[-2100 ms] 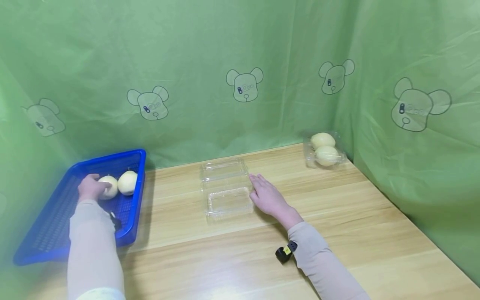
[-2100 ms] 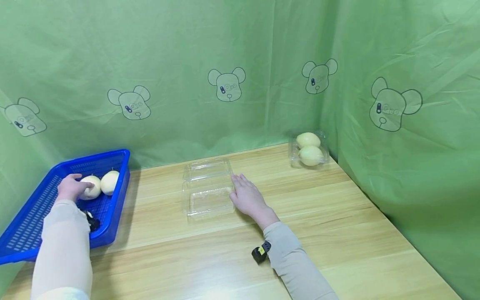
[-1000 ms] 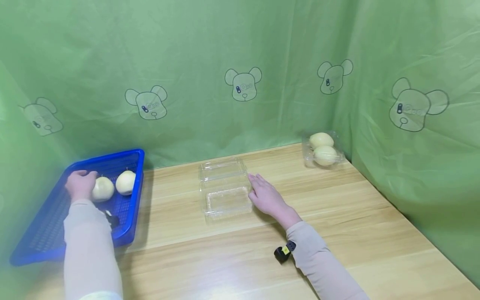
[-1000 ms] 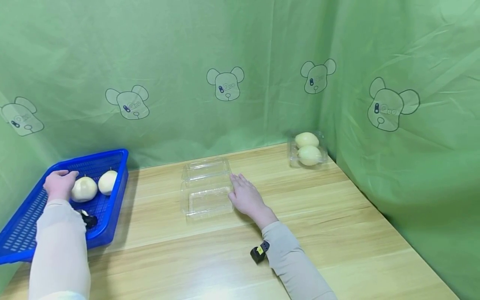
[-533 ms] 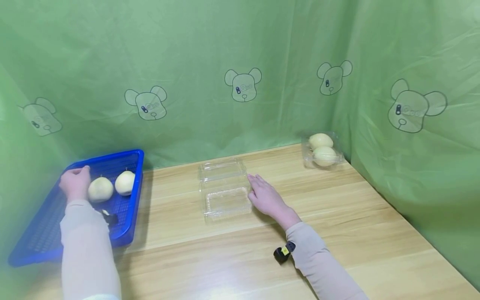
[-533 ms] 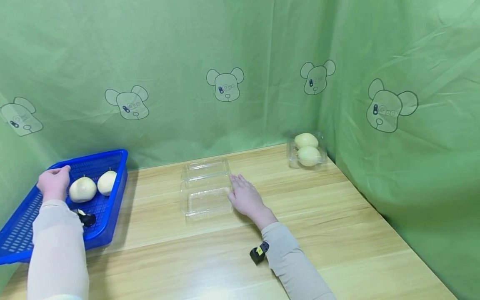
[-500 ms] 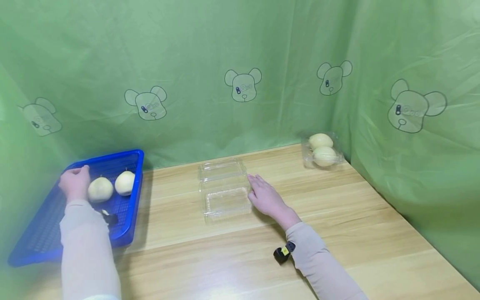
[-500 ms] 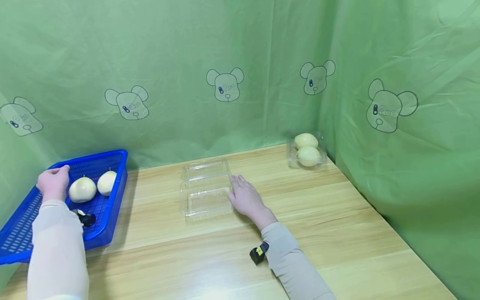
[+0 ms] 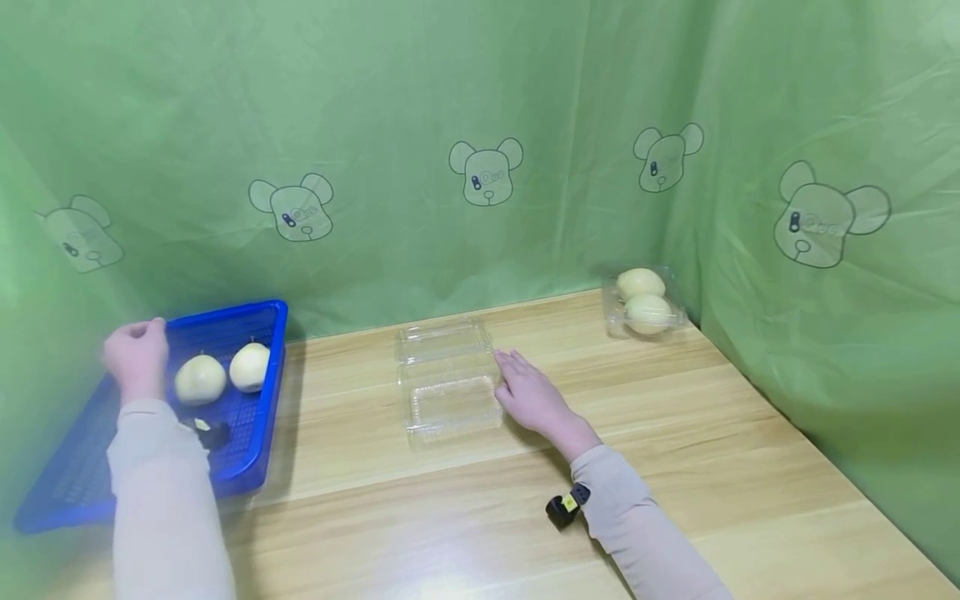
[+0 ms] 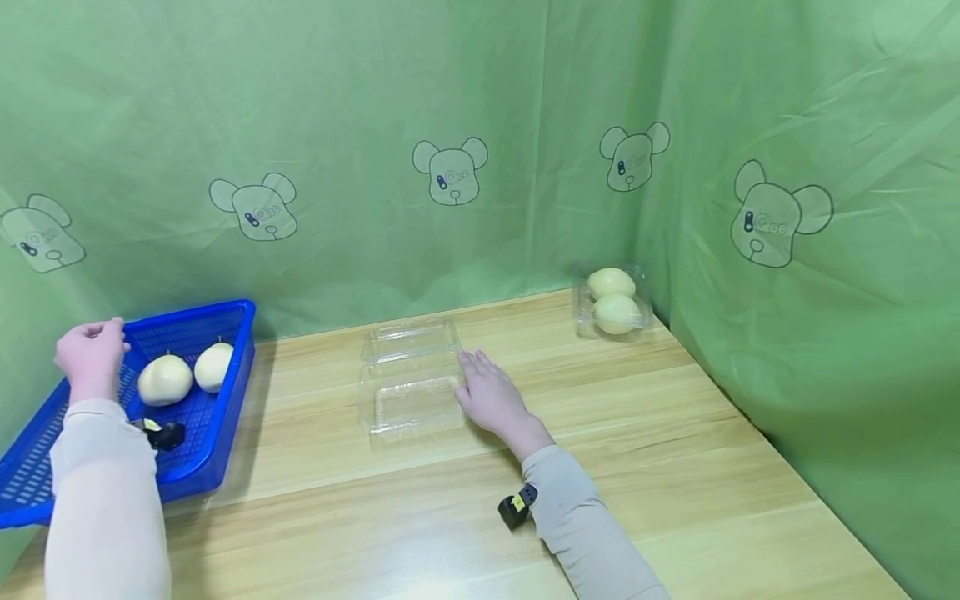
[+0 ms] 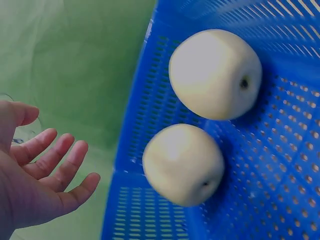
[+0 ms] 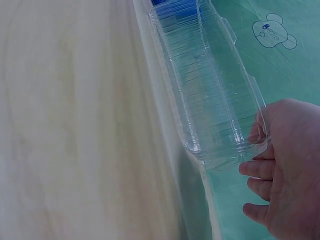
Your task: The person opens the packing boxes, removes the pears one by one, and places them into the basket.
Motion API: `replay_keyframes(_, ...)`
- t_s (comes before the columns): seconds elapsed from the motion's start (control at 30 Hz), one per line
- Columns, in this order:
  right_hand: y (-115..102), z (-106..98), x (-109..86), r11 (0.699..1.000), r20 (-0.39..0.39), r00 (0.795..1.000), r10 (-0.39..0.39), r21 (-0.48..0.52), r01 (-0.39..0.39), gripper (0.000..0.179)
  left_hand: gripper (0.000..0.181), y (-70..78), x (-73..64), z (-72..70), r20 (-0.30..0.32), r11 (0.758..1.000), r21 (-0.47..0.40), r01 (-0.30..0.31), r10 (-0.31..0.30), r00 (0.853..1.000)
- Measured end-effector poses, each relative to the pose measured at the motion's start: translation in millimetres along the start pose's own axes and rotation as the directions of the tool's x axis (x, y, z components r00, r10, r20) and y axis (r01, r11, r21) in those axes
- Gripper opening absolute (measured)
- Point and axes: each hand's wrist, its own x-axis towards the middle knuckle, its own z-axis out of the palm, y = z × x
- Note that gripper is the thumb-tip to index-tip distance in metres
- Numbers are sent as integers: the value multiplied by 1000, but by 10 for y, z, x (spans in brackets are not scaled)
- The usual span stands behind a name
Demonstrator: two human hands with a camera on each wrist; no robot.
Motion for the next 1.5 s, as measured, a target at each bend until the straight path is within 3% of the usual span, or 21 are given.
replay_keyframes(0.13, -14, 6, 2, 1000, 5, 1000, -2, -8, 2, 58, 54, 66, -30, -42, 5, 999, -44, 2, -2, 1000)
replay_keyframes(0.33, -32, 4, 5, 1000, 0, 1000, -7, -9, 7, 58, 47, 243, -179, -53, 15, 973, -230, 1, 3, 1000)
replay_keyframes(0.47, -40, -3, 4, 1000, 2, 1000, -10, -4, 10, 57, 46, 390, -382, -52, 37, 944, -329, -10, 23, 999)
replay_keyframes(0.6, -54, -30, 5, 1000, 1, 1000, -11, -6, 11, 61, 44, 482, -636, -63, 69, 930, -366, -35, 65, 996)
replay_keyframes(0.9, -39, -198, -7, 1000, -20, 1000, -2, 22, 2, 60, 30, 463, -1047, -55, 75, 856, -508, -94, 152, 986)
replay_keyframes(1.1, 119, -383, -3, 997, -42, 998, 42, 64, -39, 62, 15, 457, -1198, 103, 59, 821, -557, -124, 188, 980)
replay_keyframes(1.23, 287, -533, -25, 991, -63, 994, 92, 108, -84, 63, 14, 488, -1310, 265, 70, 824, -547, -148, 221, 973)
replay_keyframes(1.5, 648, -798, -108, 970, -114, 975, 191, 175, -169, 64, 15, 608, -1521, 642, 183, 837, -524, -159, 293, 939)
